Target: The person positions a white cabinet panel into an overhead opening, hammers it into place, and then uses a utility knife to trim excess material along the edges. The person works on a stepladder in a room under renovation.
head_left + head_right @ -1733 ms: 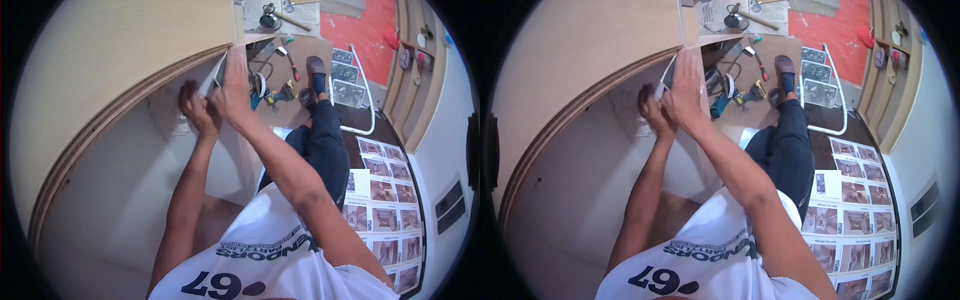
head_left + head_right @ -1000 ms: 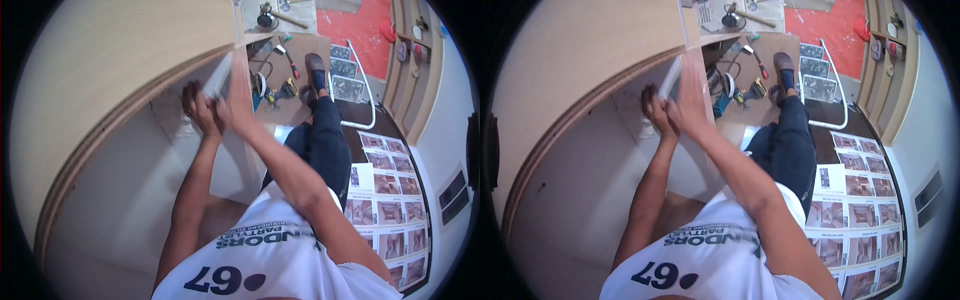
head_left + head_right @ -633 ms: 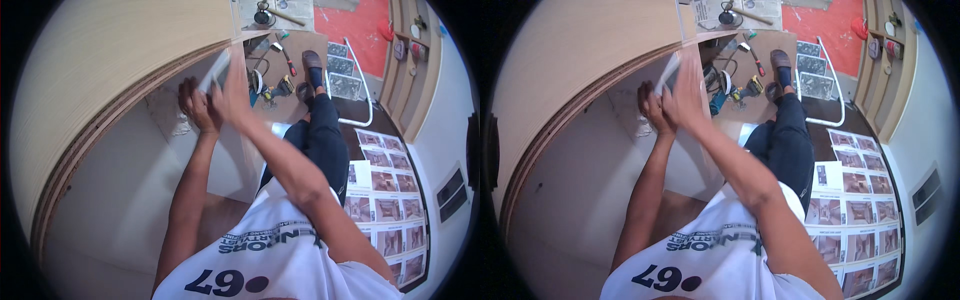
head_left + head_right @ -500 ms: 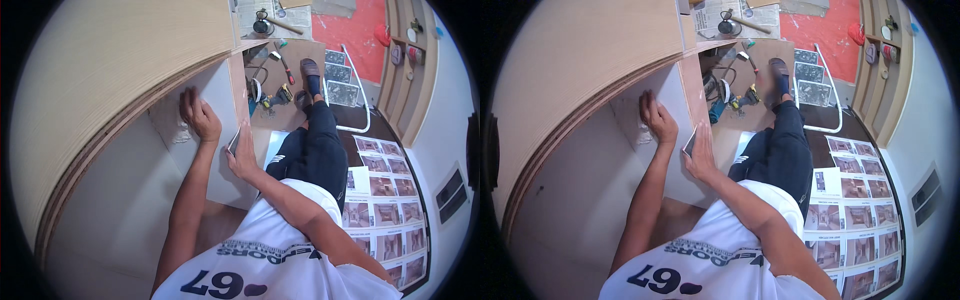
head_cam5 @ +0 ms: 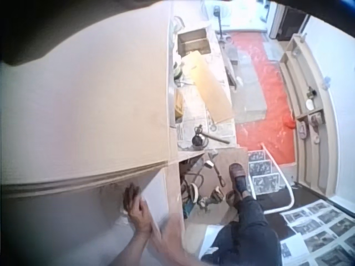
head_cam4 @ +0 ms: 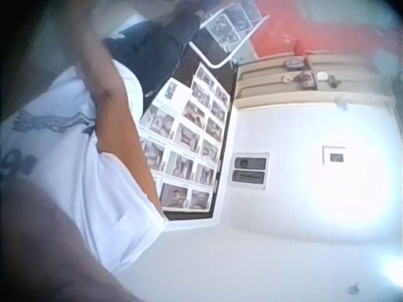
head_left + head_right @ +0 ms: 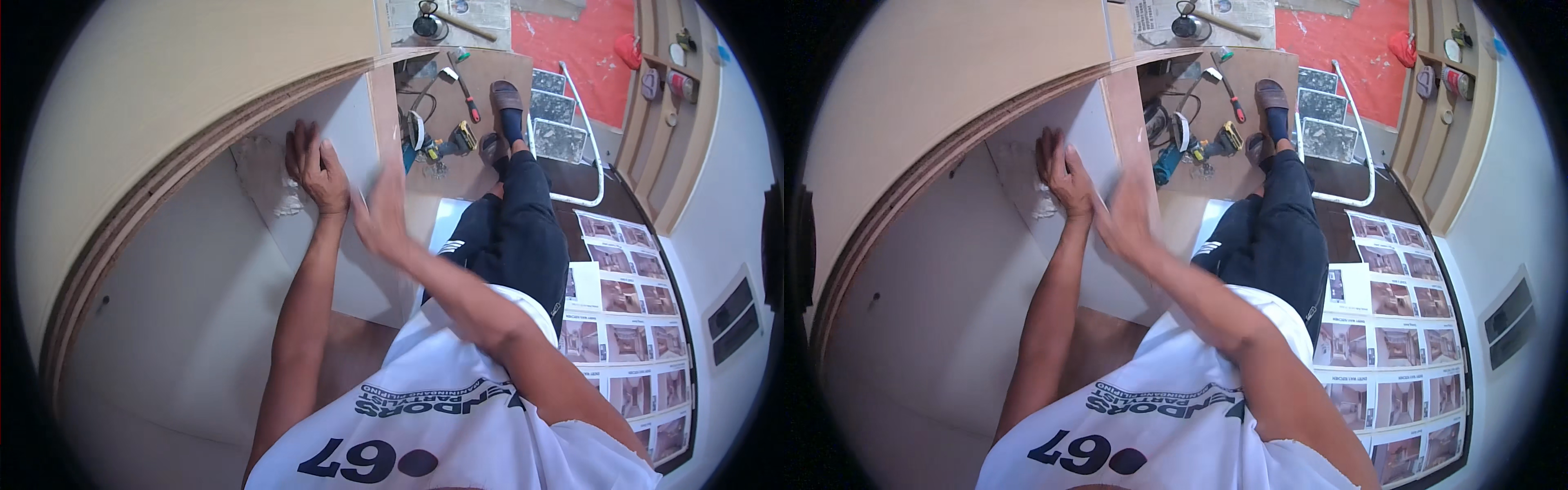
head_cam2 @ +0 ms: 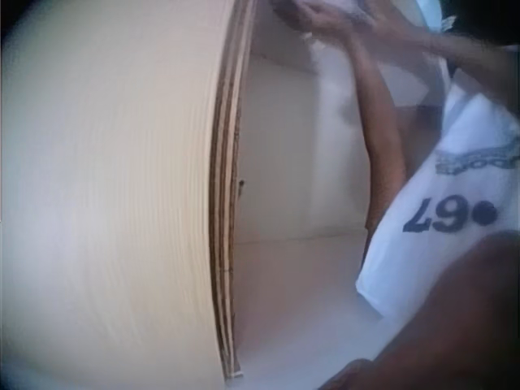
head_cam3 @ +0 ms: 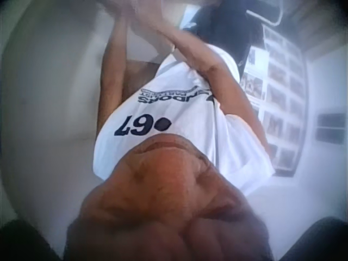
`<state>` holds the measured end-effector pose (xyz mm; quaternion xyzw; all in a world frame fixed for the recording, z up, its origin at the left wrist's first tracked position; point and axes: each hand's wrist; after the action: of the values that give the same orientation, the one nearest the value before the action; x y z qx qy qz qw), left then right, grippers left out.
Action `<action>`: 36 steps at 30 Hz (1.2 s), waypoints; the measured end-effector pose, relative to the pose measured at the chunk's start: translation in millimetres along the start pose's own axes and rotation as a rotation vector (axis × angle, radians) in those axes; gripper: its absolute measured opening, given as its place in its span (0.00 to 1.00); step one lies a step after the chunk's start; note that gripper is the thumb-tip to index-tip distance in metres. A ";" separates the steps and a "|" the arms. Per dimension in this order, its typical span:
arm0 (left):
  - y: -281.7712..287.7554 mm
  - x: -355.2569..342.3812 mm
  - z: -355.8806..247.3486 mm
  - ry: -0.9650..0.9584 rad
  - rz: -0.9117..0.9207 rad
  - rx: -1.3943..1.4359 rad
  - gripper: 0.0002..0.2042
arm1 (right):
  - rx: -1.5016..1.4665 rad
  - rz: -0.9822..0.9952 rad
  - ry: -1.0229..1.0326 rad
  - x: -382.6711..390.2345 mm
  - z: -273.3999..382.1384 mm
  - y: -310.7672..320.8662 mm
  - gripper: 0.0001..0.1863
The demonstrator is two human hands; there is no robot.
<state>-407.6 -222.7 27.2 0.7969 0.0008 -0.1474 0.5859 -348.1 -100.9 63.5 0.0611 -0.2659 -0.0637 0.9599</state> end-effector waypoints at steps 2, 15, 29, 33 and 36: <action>-10.6 -9.0 1.8 -0.066 -0.015 0.004 0.16 | 0.049 -0.191 0.053 -92.2 34.7 -6.7 0.41; -3.0 -14.6 -11.3 -0.049 -0.027 0.037 0.17 | -0.075 0.002 -0.079 -32.7 -3.2 -7.5 0.42; -0.2 -14.1 -15.8 -0.057 -0.017 -0.014 0.17 | -0.076 -0.093 0.008 -111.5 23.6 -0.6 0.50; 0.7 -6.1 -7.9 -0.020 -0.038 -0.035 0.17 | -0.109 0.159 -0.124 78.0 -63.8 -6.4 0.50; 3.3 -5.1 -5.8 -0.028 -0.039 0.010 0.17 | -0.062 0.130 -0.094 52.6 -47.4 -6.6 0.48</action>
<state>-410.5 -217.4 33.0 0.7976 0.0076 -0.1699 0.5787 -279.3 -111.6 48.6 0.0111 -0.3122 -0.0120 0.9499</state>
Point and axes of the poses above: each hand's wrist, its own x-axis away from the middle knuckle, its own y-axis out of the back of the hand, z = x × y, and after that the axes turned 10 degrees about -y, right-handed
